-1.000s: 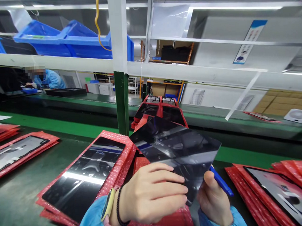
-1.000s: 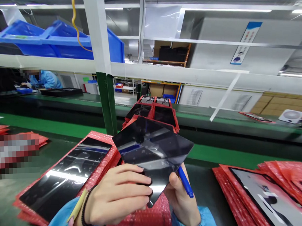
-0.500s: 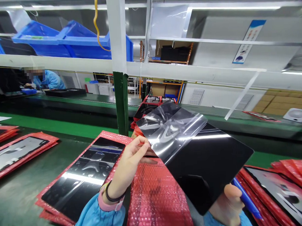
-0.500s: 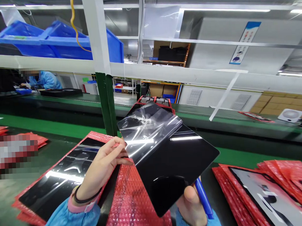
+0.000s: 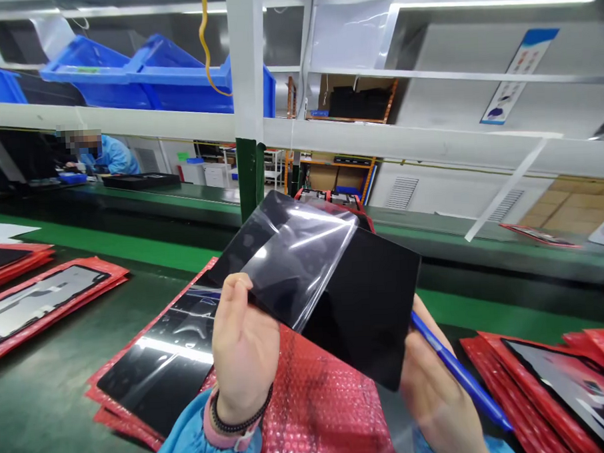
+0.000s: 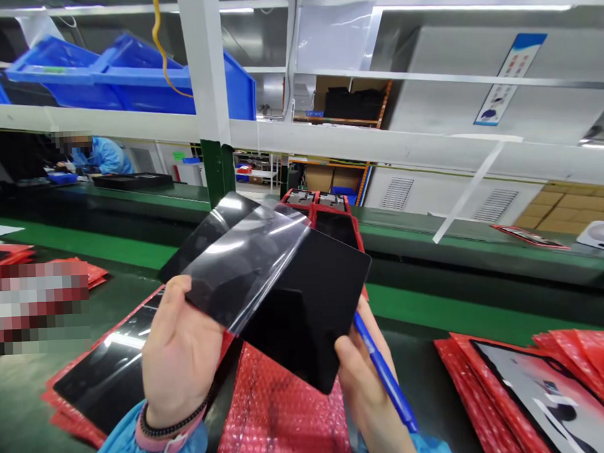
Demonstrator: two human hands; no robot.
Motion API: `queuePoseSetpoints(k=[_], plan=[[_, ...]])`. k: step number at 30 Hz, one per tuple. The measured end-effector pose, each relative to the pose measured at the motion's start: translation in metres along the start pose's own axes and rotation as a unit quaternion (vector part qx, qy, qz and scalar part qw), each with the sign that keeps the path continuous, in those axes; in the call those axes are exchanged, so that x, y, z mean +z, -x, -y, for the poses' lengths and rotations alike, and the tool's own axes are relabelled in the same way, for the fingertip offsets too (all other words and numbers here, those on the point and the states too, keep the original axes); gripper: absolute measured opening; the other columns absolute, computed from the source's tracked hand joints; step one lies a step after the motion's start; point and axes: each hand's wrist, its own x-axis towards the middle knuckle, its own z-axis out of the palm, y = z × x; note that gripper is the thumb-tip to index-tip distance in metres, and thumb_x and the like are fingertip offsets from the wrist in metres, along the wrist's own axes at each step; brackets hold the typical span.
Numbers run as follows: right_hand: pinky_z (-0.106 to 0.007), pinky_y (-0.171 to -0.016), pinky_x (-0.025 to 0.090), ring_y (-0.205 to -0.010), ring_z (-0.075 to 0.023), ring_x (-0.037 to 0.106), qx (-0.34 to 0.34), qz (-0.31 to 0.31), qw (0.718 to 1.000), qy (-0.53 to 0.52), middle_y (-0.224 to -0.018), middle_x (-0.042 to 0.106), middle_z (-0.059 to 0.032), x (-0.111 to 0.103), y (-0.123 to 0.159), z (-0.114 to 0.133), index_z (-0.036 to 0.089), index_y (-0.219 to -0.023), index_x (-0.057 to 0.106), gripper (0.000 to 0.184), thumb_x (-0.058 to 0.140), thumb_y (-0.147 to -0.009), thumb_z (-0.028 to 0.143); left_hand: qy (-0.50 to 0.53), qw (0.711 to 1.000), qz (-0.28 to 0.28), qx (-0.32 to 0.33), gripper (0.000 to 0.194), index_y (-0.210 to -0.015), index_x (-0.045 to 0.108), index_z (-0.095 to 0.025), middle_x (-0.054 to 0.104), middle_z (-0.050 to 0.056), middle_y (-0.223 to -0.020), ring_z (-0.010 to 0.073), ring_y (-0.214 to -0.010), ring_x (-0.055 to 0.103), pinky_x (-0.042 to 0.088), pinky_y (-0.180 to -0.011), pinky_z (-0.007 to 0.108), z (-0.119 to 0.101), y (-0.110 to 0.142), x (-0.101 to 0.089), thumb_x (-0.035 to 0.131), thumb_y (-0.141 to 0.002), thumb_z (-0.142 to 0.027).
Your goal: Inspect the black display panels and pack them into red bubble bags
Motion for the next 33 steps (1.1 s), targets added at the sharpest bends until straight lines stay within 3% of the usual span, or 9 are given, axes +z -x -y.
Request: queuePoseSetpoints(k=[4, 7, 10, 15, 20, 26, 33], plan=[[-0.04, -0.122, 0.014, -0.147, -0.0218, 0.021, 0.007, 0.084, 0.993, 0.08, -0.157, 0.033, 0.0054, 0.013, 0.007, 0.014, 0.036, -0.143, 0.042, 0.078, 0.079, -0.075, 0.027, -0.003, 0.998, 0.011, 0.061, 0.01, -0.084, 0.06, -0.023, 0.059, -0.001, -0.082, 0.015, -0.08, 0.059, 0.052, -0.08, 0.03, -0.006, 0.008, 0.0, 0.055, -0.09, -0.028], [-0.042, -0.122, 0.012, -0.147, -0.0227, 0.022, 0.019, 0.105, 0.988, 0.11, -0.159, 0.03, 0.0035, 0.015, 0.01, 0.017, 0.035, -0.149, 0.031, 0.088, 0.079, -0.075, 0.026, -0.02, 0.996, -0.004, 0.088, 0.01, -0.083, 0.062, -0.023, 0.054, -0.001, -0.079, 0.0134, -0.075, 0.056, 0.052, -0.081, 0.028, -0.008, 0.011, -0.001, 0.055, -0.09, -0.028], [-0.041, -0.122, 0.011, -0.147, -0.0228, 0.02, 0.018, 0.094, 0.987, 0.129, -0.159, 0.03, 0.0032, 0.015, 0.011, 0.017, 0.033, -0.149, 0.032, 0.087, 0.078, -0.075, 0.026, -0.015, 0.997, -0.012, 0.075, 0.011, -0.083, 0.061, -0.024, 0.054, -0.001, -0.08, 0.0145, -0.076, 0.056, 0.053, -0.083, 0.031, -0.009, 0.009, 0.0, 0.055, -0.09, -0.029], [-0.038, -0.119, 0.024, -0.145, -0.0204, 0.026, 0.038, 0.095, 0.994, 0.048, -0.155, 0.037, 0.006, 0.017, 0.014, 0.022, 0.04, -0.142, 0.044, 0.074, 0.076, -0.077, 0.023, 0.01, 0.999, -0.039, 0.032, 0.012, -0.084, 0.061, -0.023, 0.062, 0.0, -0.086, 0.0172, -0.085, 0.062, 0.053, -0.081, 0.033, -0.009, 0.0, 0.004, 0.052, -0.091, -0.027], [-0.048, -0.104, 0.046, -0.136, -0.0312, 0.044, 0.071, 0.135, 0.988, -0.028, -0.143, 0.055, -0.0028, 0.011, 0.01, 0.023, 0.037, -0.136, 0.053, 0.068, 0.078, -0.072, 0.031, 0.045, 0.999, -0.019, -0.007, 0.012, -0.084, 0.063, -0.022, 0.065, -0.002, -0.085, 0.0154, -0.086, 0.064, 0.051, -0.082, 0.031, -0.009, -0.012, 0.001, 0.053, -0.091, -0.025], [-0.051, -0.098, 0.049, -0.125, -0.0328, 0.056, 0.071, 0.192, 0.978, -0.05, -0.139, 0.058, -0.0058, 0.007, 0.008, 0.015, 0.041, -0.142, 0.043, 0.078, 0.077, -0.073, 0.031, 0.022, 1.0, 0.006, 0.005, 0.016, -0.087, 0.065, -0.021, 0.069, 0.0, -0.088, 0.016, -0.083, 0.065, 0.052, -0.077, 0.03, -0.008, -0.019, -0.001, 0.051, -0.092, -0.026], [-0.046, -0.1, 0.047, -0.12, -0.0277, 0.061, 0.078, 0.142, 0.986, -0.049, -0.132, 0.064, -0.0026, 0.016, 0.014, 0.018, 0.042, -0.134, 0.052, 0.069, 0.079, -0.073, 0.024, 0.008, 1.0, 0.007, 0.013, 0.017, -0.086, 0.065, -0.021, 0.071, 0.001, -0.09, 0.0168, -0.087, 0.066, 0.053, -0.08, 0.031, -0.007, -0.021, -0.004, 0.05, -0.092, -0.026]])
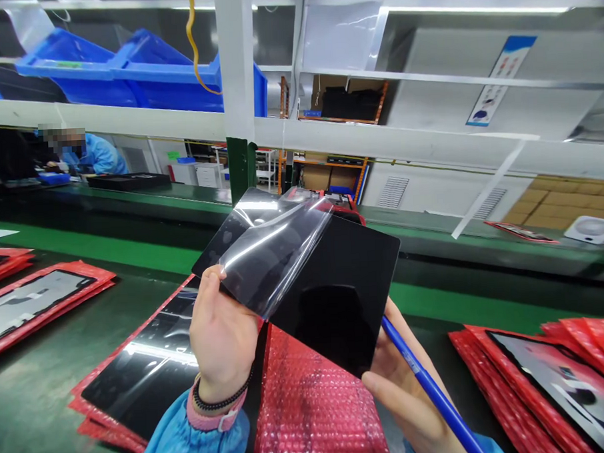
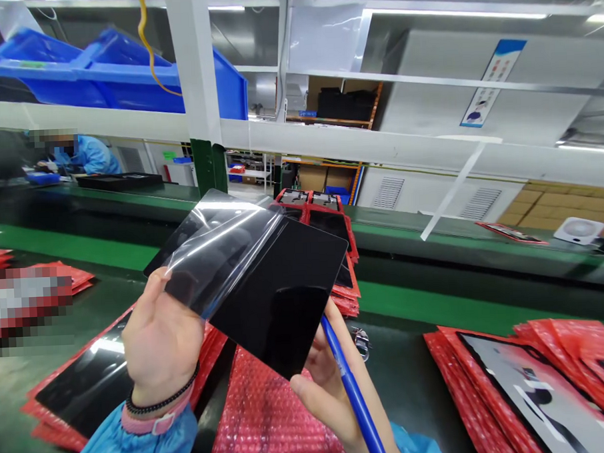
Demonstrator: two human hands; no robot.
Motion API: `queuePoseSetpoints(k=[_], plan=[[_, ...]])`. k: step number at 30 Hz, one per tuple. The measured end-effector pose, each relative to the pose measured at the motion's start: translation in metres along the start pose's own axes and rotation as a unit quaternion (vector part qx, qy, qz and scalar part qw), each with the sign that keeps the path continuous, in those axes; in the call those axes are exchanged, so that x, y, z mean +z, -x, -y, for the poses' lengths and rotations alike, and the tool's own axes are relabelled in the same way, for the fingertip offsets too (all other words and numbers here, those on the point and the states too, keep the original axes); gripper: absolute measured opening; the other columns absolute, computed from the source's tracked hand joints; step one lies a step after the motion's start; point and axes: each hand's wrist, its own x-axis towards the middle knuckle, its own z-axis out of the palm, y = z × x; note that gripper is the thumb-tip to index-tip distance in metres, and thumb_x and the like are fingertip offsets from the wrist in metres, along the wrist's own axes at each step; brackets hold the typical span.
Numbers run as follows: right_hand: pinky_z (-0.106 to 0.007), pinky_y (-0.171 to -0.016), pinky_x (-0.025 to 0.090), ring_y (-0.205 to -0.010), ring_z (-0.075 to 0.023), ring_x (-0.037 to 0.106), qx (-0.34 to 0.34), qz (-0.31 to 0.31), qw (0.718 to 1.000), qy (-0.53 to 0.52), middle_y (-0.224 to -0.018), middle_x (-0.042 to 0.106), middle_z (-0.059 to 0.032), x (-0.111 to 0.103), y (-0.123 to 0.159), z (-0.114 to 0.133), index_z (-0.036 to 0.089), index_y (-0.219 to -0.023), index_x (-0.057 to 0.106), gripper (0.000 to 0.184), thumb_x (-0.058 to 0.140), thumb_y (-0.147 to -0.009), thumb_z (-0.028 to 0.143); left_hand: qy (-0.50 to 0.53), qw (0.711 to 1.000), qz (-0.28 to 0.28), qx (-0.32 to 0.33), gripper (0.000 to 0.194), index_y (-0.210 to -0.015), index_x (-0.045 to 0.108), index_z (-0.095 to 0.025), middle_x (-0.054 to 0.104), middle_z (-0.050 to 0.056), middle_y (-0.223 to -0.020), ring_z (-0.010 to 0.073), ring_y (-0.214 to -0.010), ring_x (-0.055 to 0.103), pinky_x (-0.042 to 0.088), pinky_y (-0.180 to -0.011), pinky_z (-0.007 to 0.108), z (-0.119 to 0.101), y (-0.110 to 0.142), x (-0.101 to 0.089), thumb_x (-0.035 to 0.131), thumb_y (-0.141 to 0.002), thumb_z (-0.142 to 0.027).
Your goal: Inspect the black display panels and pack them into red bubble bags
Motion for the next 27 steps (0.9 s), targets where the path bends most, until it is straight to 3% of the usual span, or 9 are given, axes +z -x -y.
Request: queuePoseSetpoints(k=[4, 9, 14, 19, 23, 27], plan=[[-0.037, -0.092, 0.053, -0.11, -0.0228, 0.066, -0.006, -0.027, 1.0, 0.009, -0.122, 0.07, -0.0019, -0.001, -0.003, -0.001, 0.041, -0.128, 0.058, 0.054, 0.074, -0.08, 0.024, -0.007, 1.0, -0.016, 0.013, 0.015, -0.081, 0.065, -0.021, 0.07, 0.0, -0.086, 0.0159, -0.084, 0.066, 0.053, -0.08, 0.029, 0.0, -0.004, 0.0, 0.052, -0.089, -0.023], [-0.027, -0.077, 0.056, -0.082, -0.0186, 0.072, -0.039, -0.053, 0.998, 0.012, -0.088, 0.077, 0.0003, 0.001, -0.004, 0.002, 0.032, -0.104, 0.072, 0.029, 0.078, -0.076, 0.027, -0.05, 0.995, -0.063, 0.06, 0.009, -0.07, 0.064, -0.02, 0.062, -0.003, -0.074, 0.0128, -0.077, 0.06, 0.049, -0.075, 0.023, 0.004, -0.013, -0.004, 0.06, -0.078, -0.02], [-0.027, -0.07, 0.056, -0.072, -0.0188, 0.07, -0.052, -0.091, 0.994, 0.037, -0.078, 0.076, 0.0012, 0.003, 0.001, 0.004, 0.029, -0.092, 0.075, 0.023, 0.081, -0.071, 0.031, -0.104, 0.983, -0.096, 0.119, 0.008, -0.065, 0.061, -0.019, 0.054, -0.002, -0.076, 0.0134, -0.08, 0.054, 0.043, -0.084, 0.024, 0.002, -0.019, -0.007, 0.058, -0.073, -0.021], [-0.032, -0.07, 0.054, -0.075, -0.0239, 0.07, -0.081, -0.111, 0.986, 0.093, -0.079, 0.076, -0.0007, -0.004, 0.002, 0.004, 0.027, -0.086, 0.076, 0.018, 0.078, -0.071, 0.036, -0.138, 0.986, -0.054, 0.079, 0.012, -0.063, 0.056, -0.02, 0.052, -0.002, -0.072, 0.0144, -0.075, 0.053, 0.044, -0.077, 0.026, -0.002, -0.027, -0.015, 0.056, -0.073, -0.025], [-0.033, -0.063, 0.053, -0.065, -0.0238, 0.067, -0.076, -0.118, 0.979, 0.145, -0.067, 0.072, 0.0012, -0.013, 0.005, 0.005, 0.025, -0.077, 0.075, 0.015, 0.076, -0.072, 0.039, -0.129, 0.986, -0.035, 0.103, 0.013, -0.063, 0.059, -0.019, 0.056, -0.003, -0.069, 0.0124, -0.069, 0.052, 0.044, -0.068, 0.024, 0.004, -0.037, -0.028, 0.056, -0.075, -0.018], [-0.036, -0.065, 0.054, -0.068, -0.0261, 0.069, -0.064, -0.117, 0.982, 0.132, -0.069, 0.074, 0.0008, -0.015, 0.008, 0.005, 0.026, -0.084, 0.076, 0.018, 0.077, -0.072, 0.039, -0.128, 0.986, -0.021, 0.106, 0.017, -0.063, 0.061, -0.02, 0.058, -0.003, -0.068, 0.0123, -0.069, 0.053, 0.045, -0.068, 0.025, 0.008, -0.043, -0.035, 0.055, -0.078, -0.013]])
